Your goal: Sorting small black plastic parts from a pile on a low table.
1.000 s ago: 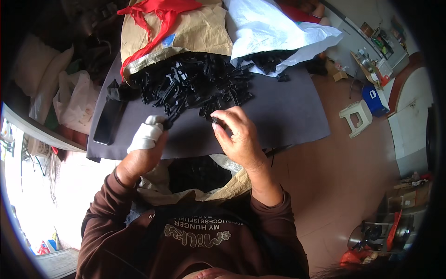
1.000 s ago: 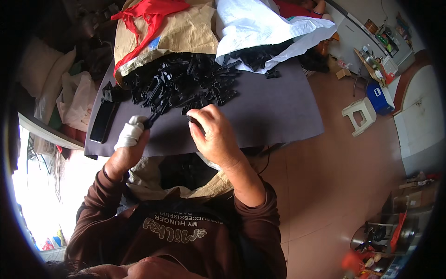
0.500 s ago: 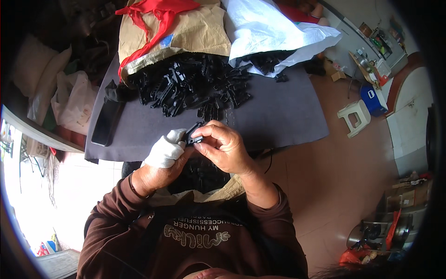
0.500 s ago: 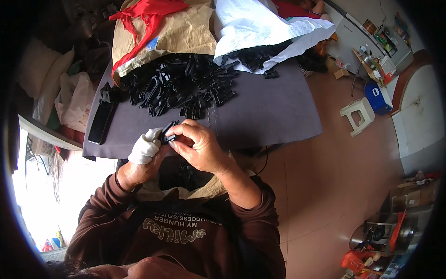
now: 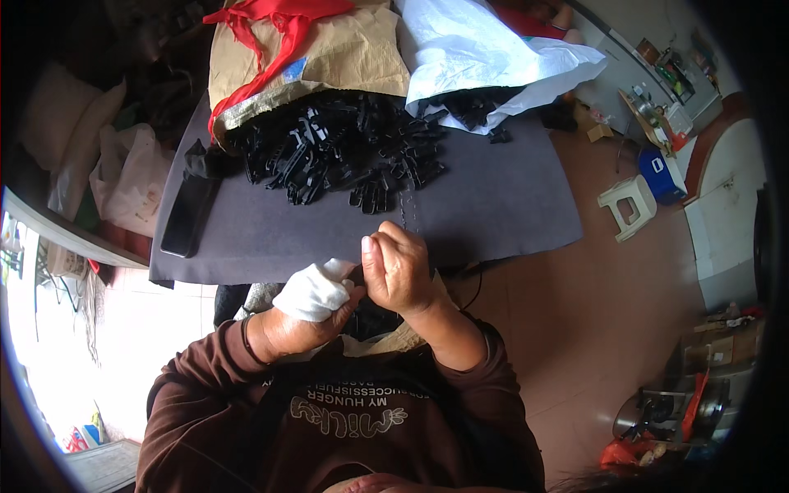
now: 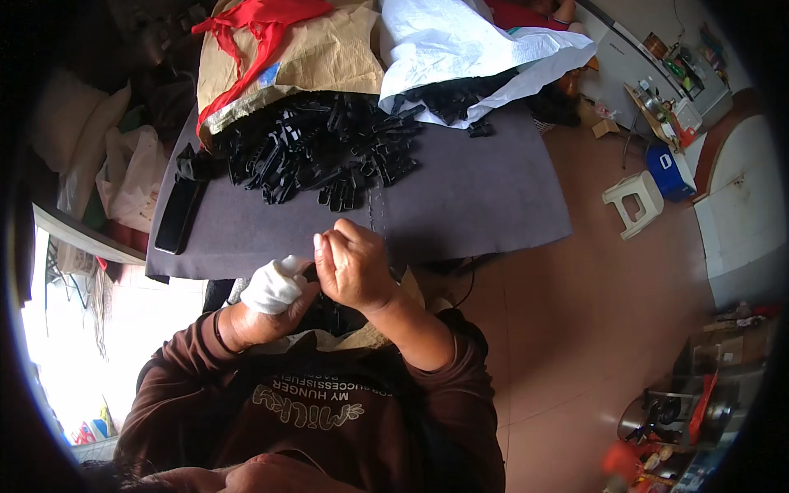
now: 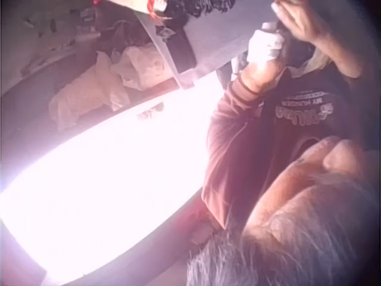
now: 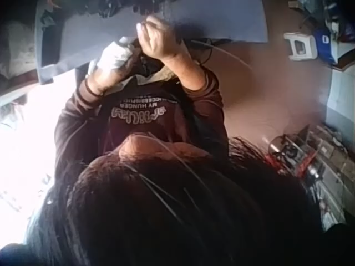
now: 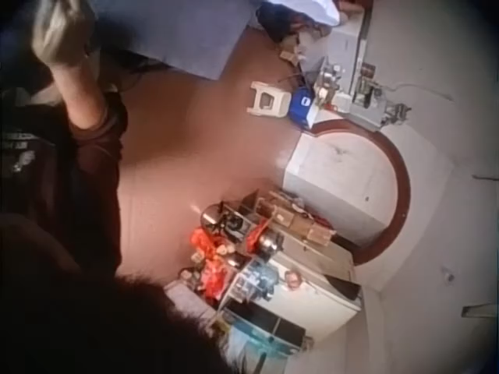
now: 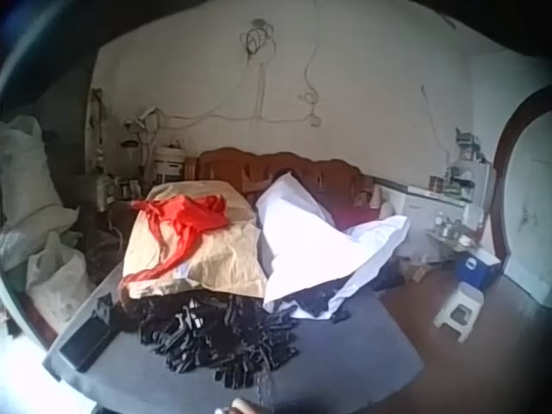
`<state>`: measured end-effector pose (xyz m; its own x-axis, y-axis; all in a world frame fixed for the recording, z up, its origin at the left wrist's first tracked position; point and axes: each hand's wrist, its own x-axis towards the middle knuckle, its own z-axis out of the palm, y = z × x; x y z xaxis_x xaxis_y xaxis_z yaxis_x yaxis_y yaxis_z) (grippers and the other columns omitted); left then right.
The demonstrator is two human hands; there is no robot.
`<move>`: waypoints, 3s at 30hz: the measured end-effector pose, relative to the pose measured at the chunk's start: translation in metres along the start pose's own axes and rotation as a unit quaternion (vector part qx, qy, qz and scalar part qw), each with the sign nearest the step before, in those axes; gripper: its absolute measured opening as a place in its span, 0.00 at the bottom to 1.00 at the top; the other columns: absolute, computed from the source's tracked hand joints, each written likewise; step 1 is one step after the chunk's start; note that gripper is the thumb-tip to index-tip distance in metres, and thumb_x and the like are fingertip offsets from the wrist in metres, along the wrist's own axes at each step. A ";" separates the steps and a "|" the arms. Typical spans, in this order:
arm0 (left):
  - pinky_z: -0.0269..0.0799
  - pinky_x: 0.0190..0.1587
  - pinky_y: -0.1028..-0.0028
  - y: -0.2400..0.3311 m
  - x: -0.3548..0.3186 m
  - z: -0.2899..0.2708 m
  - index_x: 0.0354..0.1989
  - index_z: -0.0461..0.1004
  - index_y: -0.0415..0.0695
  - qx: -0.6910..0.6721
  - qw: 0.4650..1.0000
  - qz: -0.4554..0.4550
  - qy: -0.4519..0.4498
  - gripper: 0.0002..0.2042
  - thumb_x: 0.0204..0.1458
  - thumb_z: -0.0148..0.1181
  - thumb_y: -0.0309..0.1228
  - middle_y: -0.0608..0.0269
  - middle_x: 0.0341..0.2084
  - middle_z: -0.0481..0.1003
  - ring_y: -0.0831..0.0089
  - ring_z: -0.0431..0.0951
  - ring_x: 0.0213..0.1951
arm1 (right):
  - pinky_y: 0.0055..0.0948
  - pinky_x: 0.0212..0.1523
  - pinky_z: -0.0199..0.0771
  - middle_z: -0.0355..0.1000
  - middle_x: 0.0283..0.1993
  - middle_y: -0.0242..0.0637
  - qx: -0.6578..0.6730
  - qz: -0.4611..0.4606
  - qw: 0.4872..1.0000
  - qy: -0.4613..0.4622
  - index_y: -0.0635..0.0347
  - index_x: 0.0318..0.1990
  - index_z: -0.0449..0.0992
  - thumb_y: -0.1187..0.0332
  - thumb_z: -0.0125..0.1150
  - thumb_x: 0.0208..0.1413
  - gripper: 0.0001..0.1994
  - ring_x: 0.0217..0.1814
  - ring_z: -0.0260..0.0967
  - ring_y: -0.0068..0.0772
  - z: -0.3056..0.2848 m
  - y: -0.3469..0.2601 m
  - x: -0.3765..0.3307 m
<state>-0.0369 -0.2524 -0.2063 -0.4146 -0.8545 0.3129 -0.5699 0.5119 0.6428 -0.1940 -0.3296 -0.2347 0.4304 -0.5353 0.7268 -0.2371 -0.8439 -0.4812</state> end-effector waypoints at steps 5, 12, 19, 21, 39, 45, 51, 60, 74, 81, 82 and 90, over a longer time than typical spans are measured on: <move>0.66 0.26 0.63 -0.004 -0.002 0.004 0.27 0.71 0.38 0.001 0.998 -0.030 0.058 0.05 0.51 0.59 0.25 0.52 0.26 0.72 0.53 0.72 0.25 | 0.32 0.21 0.60 0.60 0.21 0.40 0.100 0.032 0.994 -0.008 0.66 0.24 0.67 0.68 0.50 0.61 0.14 0.19 0.59 0.39 0.005 0.007 0.002; 0.69 0.34 0.62 -0.020 0.008 -0.048 0.34 0.74 0.35 -0.081 0.996 -0.033 0.013 0.15 0.55 0.59 0.39 0.46 0.27 0.75 0.48 0.73 0.30 | 0.24 0.26 0.66 0.68 0.28 0.35 0.257 0.129 0.906 -0.309 0.65 0.31 0.74 0.60 0.63 0.55 0.14 0.24 0.67 0.27 -0.035 0.020 0.016; 0.73 0.35 0.63 -0.082 0.041 -0.049 0.36 0.72 0.41 0.346 0.929 -0.045 0.125 0.09 0.49 0.58 0.33 0.54 0.33 0.74 0.56 0.75 0.36 | 0.35 0.42 0.71 0.70 0.36 0.38 -0.217 0.071 0.971 -0.076 0.60 0.41 0.74 0.69 0.62 0.51 0.11 0.40 0.69 0.42 -0.013 0.027 0.017; 0.73 0.35 0.63 -0.091 0.047 -0.039 0.37 0.72 0.44 0.375 0.912 -0.113 0.123 0.07 0.52 0.54 0.32 0.56 0.31 0.73 0.55 0.76 0.35 | 0.36 0.42 0.71 0.70 0.36 0.38 -0.233 0.077 0.966 -0.082 0.60 0.41 0.74 0.70 0.62 0.50 0.11 0.40 0.69 0.42 -0.009 0.030 0.016; 0.70 0.31 0.69 -0.067 0.000 -0.043 0.39 0.71 0.38 0.020 0.956 -0.203 0.211 0.08 0.50 0.51 0.18 0.55 0.28 0.70 0.62 0.74 0.30 | 0.22 0.24 0.66 0.71 0.30 0.35 0.112 0.113 0.987 -0.024 0.64 0.35 0.73 0.76 0.62 0.53 0.05 0.23 0.67 0.22 -0.026 0.016 0.018; 0.68 0.39 0.72 -0.053 -0.006 -0.012 0.40 0.68 0.35 -0.028 0.978 -0.025 0.206 0.08 0.50 0.53 0.17 0.51 0.38 0.69 0.62 0.72 0.37 | 0.17 0.23 0.60 0.68 0.25 0.29 0.218 0.111 0.968 -0.062 0.65 0.31 0.73 0.75 0.63 0.54 0.05 0.23 0.59 0.15 -0.009 0.003 0.017; 0.69 0.39 0.66 -0.024 0.001 -0.016 0.35 0.70 0.34 -0.003 0.997 -0.008 0.074 0.06 0.49 0.57 0.20 0.46 0.37 0.71 0.52 0.72 0.37 | 0.15 0.23 0.59 0.67 0.25 0.27 0.264 0.136 0.954 -0.051 0.64 0.30 0.72 0.75 0.64 0.54 0.06 0.22 0.59 0.12 -0.004 0.000 0.011; 0.70 0.29 0.64 -0.019 -0.001 -0.009 0.29 0.72 0.37 0.121 0.990 0.037 0.068 0.04 0.48 0.60 0.22 0.49 0.34 0.73 0.51 0.74 0.29 | 0.26 0.29 0.66 0.67 0.29 0.36 0.087 0.043 0.995 0.033 0.63 0.31 0.69 0.70 0.59 0.56 0.07 0.26 0.64 0.31 -0.004 -0.006 0.016; 0.66 0.29 0.63 -0.010 0.003 -0.015 0.30 0.71 0.36 -0.063 0.991 -0.110 0.027 0.07 0.53 0.59 0.28 0.52 0.23 0.70 0.53 0.71 0.26 | 0.33 0.25 0.63 0.65 0.25 0.43 0.218 0.086 0.962 -0.142 0.64 0.29 0.67 0.66 0.53 0.61 0.12 0.24 0.64 0.44 -0.009 0.008 0.014; 0.69 0.32 0.65 -0.019 0.002 -0.047 0.36 0.74 0.33 -0.068 0.996 -0.061 0.004 0.17 0.51 0.64 0.39 0.48 0.32 0.74 0.54 0.74 0.29 | 0.34 0.20 0.62 0.65 0.19 0.41 0.131 0.007 0.987 -0.094 0.63 0.23 0.68 0.65 0.59 0.57 0.15 0.19 0.64 0.44 -0.009 0.009 0.011; 0.70 0.33 0.66 -0.021 0.001 -0.051 0.37 0.74 0.33 -0.049 0.997 -0.057 0.021 0.19 0.49 0.65 0.40 0.48 0.34 0.74 0.54 0.75 0.30 | 0.34 0.20 0.62 0.65 0.19 0.41 0.130 0.007 0.987 -0.095 0.63 0.23 0.68 0.65 0.59 0.57 0.15 0.19 0.64 0.44 -0.010 0.010 0.010; 0.74 0.34 0.67 -0.046 0.007 -0.050 0.28 0.76 0.42 0.298 0.950 -0.047 0.079 0.11 0.42 0.66 0.36 0.60 0.37 0.76 0.60 0.76 0.34 | 0.31 0.23 0.69 0.70 0.26 0.39 0.035 0.066 0.981 -0.180 0.61 0.30 0.75 0.59 0.64 0.53 0.13 0.23 0.69 0.40 -0.024 0.010 0.016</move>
<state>0.0218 -0.2867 -0.1985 -0.2575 -0.8775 0.4045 -0.9192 0.3515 0.1776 -0.2106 -0.3478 -0.2164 0.6833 -0.5813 0.4419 -0.2557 -0.7574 -0.6008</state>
